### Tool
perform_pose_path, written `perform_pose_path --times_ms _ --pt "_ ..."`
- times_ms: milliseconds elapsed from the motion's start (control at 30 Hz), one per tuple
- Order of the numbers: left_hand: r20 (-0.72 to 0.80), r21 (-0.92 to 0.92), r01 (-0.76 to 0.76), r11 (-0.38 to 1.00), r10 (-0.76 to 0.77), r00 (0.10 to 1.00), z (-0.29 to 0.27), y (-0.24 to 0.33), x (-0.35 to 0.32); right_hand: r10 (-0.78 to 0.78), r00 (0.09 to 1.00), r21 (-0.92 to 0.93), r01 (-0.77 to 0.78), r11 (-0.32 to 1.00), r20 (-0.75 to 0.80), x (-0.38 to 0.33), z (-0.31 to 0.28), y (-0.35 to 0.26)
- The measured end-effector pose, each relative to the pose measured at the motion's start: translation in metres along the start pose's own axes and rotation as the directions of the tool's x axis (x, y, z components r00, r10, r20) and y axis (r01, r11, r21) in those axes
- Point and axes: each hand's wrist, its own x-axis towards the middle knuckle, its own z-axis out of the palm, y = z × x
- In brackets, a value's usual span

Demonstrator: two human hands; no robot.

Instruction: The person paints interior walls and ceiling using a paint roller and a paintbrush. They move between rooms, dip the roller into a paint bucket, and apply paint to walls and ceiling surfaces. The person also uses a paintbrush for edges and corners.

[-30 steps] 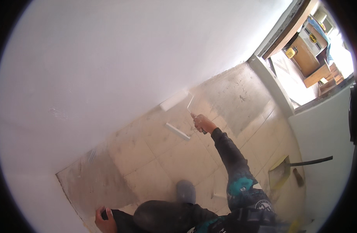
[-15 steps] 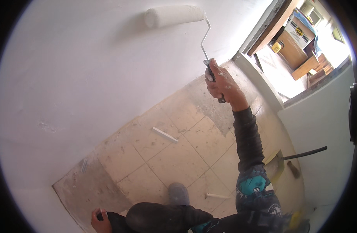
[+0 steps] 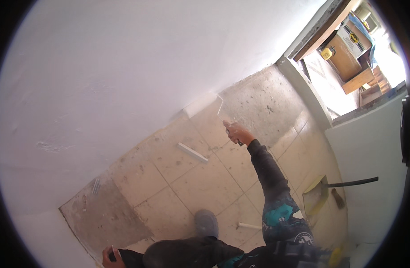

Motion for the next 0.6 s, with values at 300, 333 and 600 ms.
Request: perform_pose_path --times_ms 300,333,600 --pt "0.023 0.037 -0.007 0.999 0.006 1.000 -0.001 0.013 0.001 -0.678 0.722 -0.889 0.213 0.405 -0.136 -0.123 -0.067 -0.091" --pt "0.017 0.025 -0.021 0.999 0.020 1.000 0.001 0.019 0.004 -0.635 0.752 -0.761 0.303 0.573 -0.178 -0.130 -0.093 -0.103" --pt "0.032 0.073 -0.057 0.996 0.055 0.998 0.018 0.035 0.012 -0.474 0.859 -0.074 0.469 0.880 -0.195 -0.135 -0.098 -0.185"
